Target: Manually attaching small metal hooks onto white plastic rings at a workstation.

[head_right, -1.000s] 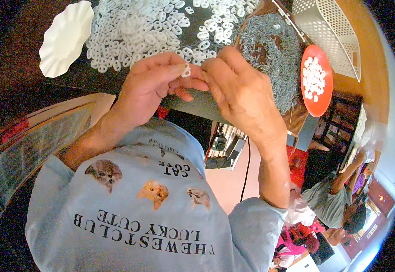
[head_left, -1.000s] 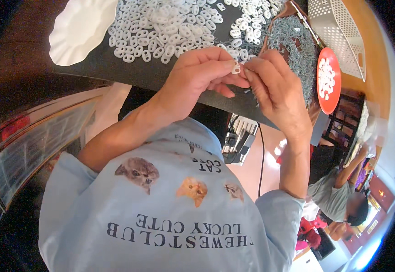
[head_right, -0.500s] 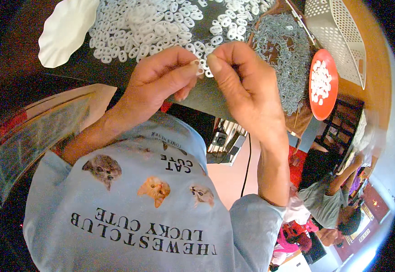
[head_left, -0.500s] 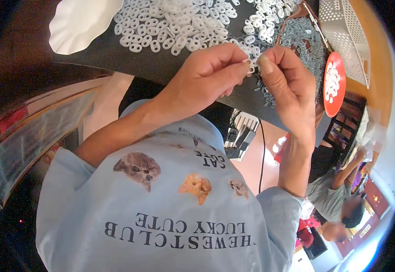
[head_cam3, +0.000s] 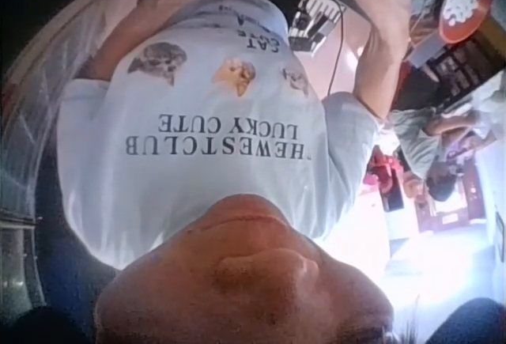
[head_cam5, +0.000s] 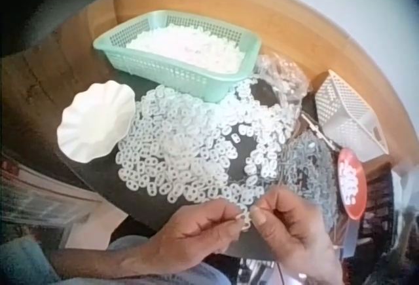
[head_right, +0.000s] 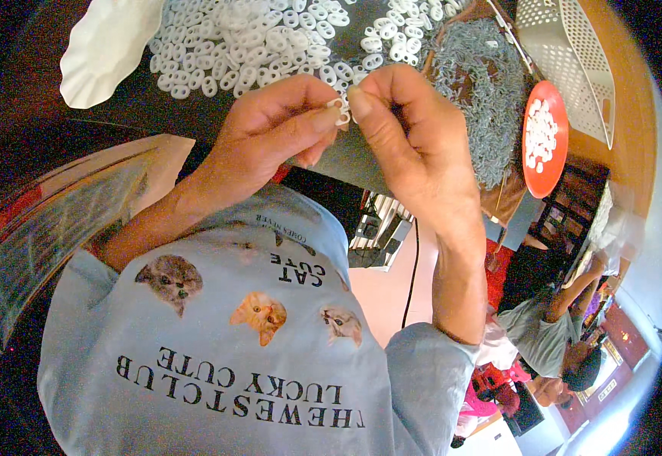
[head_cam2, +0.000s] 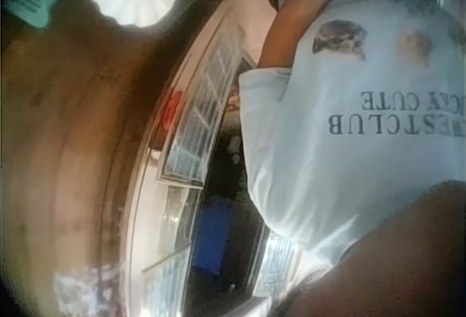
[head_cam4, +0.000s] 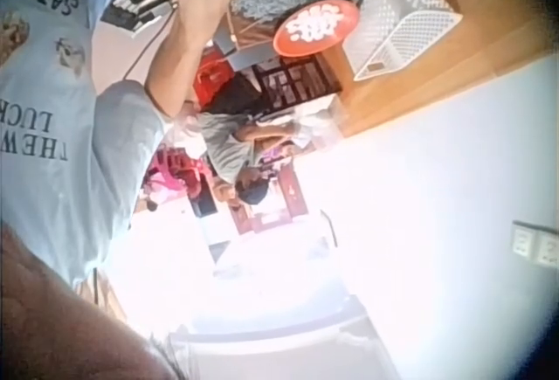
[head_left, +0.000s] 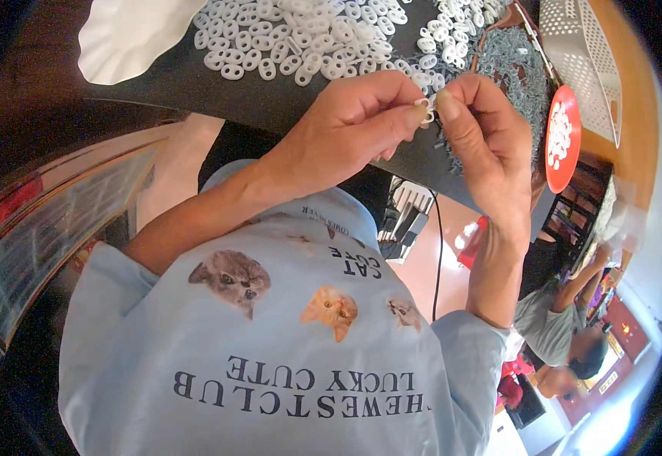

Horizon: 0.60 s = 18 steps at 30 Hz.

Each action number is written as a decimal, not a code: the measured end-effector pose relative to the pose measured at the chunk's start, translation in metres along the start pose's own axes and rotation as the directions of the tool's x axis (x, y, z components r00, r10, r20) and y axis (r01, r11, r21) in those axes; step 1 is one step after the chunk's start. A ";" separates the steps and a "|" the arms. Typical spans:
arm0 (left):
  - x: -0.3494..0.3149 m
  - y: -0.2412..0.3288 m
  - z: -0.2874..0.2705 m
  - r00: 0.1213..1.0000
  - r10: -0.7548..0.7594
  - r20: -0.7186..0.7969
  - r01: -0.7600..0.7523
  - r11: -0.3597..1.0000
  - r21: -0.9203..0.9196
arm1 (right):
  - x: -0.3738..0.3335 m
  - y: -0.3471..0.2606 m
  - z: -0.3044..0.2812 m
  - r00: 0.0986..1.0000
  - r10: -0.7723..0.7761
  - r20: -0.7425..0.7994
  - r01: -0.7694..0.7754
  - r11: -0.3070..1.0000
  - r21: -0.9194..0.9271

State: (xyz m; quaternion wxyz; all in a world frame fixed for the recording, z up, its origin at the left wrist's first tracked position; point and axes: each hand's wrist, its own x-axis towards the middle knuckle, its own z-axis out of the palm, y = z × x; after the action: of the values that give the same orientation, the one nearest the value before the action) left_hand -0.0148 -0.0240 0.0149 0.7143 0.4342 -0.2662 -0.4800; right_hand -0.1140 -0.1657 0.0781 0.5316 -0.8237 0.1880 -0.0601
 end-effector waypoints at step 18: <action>-0.005 -0.008 -0.005 1.000 -0.008 -0.017 0.007 0.997 -0.077 | 0.002 0.007 0.020 0.999 0.018 -0.037 -0.019 1.000 -0.014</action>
State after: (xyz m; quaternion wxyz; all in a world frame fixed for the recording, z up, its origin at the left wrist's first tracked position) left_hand -0.0164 -0.0193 0.0056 0.7311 0.4115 -0.2395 -0.4886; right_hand -0.1082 -0.1522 0.0631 0.5225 -0.8245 0.2059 -0.0690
